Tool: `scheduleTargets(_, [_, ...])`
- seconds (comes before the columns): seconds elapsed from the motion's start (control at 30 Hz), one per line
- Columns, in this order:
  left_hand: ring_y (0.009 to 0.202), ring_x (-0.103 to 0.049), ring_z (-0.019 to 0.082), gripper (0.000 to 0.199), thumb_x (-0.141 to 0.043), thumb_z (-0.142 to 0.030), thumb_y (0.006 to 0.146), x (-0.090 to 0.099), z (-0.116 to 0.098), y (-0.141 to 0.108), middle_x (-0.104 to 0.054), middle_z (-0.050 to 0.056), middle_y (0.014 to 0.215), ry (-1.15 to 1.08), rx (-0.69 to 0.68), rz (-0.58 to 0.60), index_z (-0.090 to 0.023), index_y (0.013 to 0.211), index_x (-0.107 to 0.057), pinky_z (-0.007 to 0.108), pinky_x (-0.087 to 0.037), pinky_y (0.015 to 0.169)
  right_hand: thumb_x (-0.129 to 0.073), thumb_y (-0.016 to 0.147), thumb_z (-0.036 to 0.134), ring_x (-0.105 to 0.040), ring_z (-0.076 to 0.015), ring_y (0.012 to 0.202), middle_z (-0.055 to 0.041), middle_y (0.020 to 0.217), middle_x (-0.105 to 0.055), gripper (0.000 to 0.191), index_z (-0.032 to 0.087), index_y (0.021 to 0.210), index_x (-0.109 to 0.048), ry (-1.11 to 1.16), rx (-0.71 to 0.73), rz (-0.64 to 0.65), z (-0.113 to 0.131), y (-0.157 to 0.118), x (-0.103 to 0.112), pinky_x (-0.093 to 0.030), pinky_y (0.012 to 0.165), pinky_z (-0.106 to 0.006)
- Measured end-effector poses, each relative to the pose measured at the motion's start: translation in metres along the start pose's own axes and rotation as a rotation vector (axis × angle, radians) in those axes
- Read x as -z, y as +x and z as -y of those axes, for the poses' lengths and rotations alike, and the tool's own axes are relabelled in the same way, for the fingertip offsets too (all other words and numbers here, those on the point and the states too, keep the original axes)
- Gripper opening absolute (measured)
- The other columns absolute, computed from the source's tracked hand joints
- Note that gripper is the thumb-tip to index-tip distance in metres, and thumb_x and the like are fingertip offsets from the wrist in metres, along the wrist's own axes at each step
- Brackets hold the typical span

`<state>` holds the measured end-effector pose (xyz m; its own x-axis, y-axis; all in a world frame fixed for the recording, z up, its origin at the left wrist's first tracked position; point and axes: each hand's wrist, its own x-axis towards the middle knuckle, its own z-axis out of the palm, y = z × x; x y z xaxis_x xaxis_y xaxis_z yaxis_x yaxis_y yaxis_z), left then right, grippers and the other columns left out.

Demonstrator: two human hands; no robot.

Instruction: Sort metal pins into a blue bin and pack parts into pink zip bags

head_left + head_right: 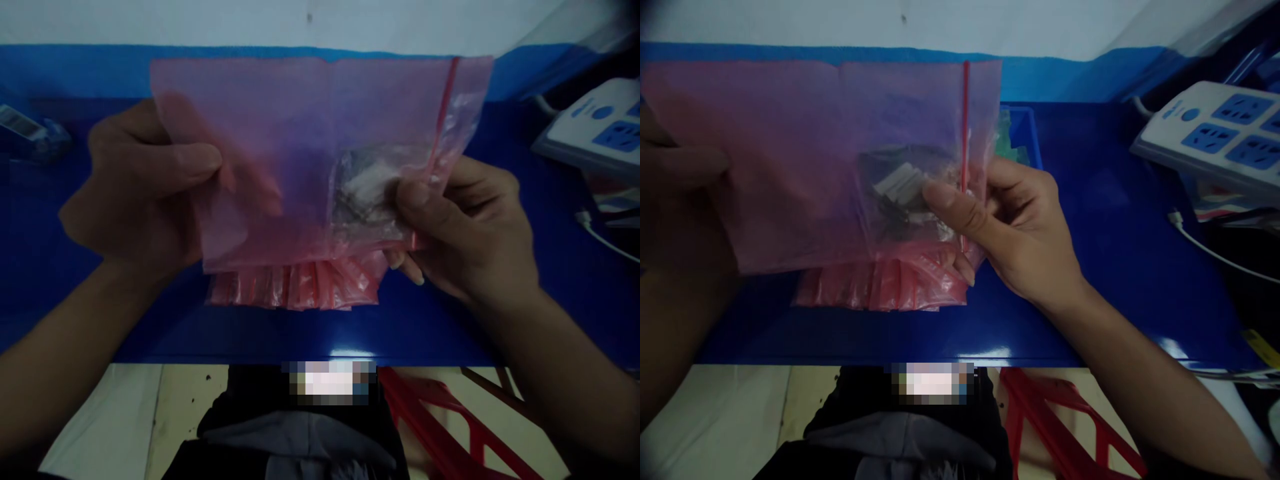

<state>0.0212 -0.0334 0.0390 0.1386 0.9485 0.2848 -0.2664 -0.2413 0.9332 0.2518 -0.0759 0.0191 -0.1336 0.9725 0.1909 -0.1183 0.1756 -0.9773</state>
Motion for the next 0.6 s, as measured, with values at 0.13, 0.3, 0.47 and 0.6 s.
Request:
scheduleTargets(0.13, [0.053, -0.064, 0.007, 0.045, -0.021, 0.014, 0.070, -0.001, 0.000, 0.000, -0.047, -0.005, 0.052, 0.022, 0.021, 0.010, -0.009, 0.053, -0.055, 0.013, -0.047, 0.046, -0.075, 0.090, 0.031, -0.053, -0.0083, 0.038, 0.0055, 0.051, -0.060, 0.017, 0.021, 0.077, -0.073, -0.086, -0.025, -0.009, -0.001, 0.000, 0.002, -0.038, 0.032, -0.019])
scheduleTargets(0.3, [0.046, -0.059, 0.004, 0.040, -0.031, 0.011, 0.074, 0.002, 0.000, -0.001, -0.053, -0.008, 0.056, 0.002, -0.018, 0.043, -0.011, 0.057, -0.060, 0.013, -0.046, 0.045, -0.076, 0.088, 0.030, -0.049, -0.0071, 0.040, 0.0066, 0.054, -0.059, 0.013, 0.023, 0.077, -0.075, -0.214, 0.052, -0.086, 0.001, -0.004, 0.001, -0.039, 0.037, -0.023])
scheduleTargets(0.47, [0.055, -0.064, 0.007, 0.033, -0.046, 0.007, 0.075, 0.004, 0.005, -0.002, -0.060, -0.007, 0.061, -0.004, -0.066, 0.102, -0.015, 0.065, -0.067, 0.016, -0.050, 0.049, -0.077, 0.088, 0.031, -0.050, -0.0048, 0.049, 0.0072, 0.064, -0.063, 0.008, 0.026, 0.082, -0.078, -0.263, 0.154, -0.153, -0.002, -0.004, 0.002, -0.046, 0.049, -0.022])
scheduleTargets(0.6, [0.071, -0.073, 0.014, 0.016, -0.082, -0.010, 0.068, 0.017, 0.016, -0.002, -0.068, -0.006, 0.081, -0.001, -0.180, -0.017, -0.016, 0.080, -0.075, 0.028, -0.065, 0.066, -0.084, 0.081, 0.034, -0.067, -0.0159, 0.081, 0.0051, 0.084, -0.072, 0.007, 0.034, 0.087, -0.080, -0.474, 0.310, -0.287, -0.005, -0.004, 0.013, -0.061, 0.074, -0.031])
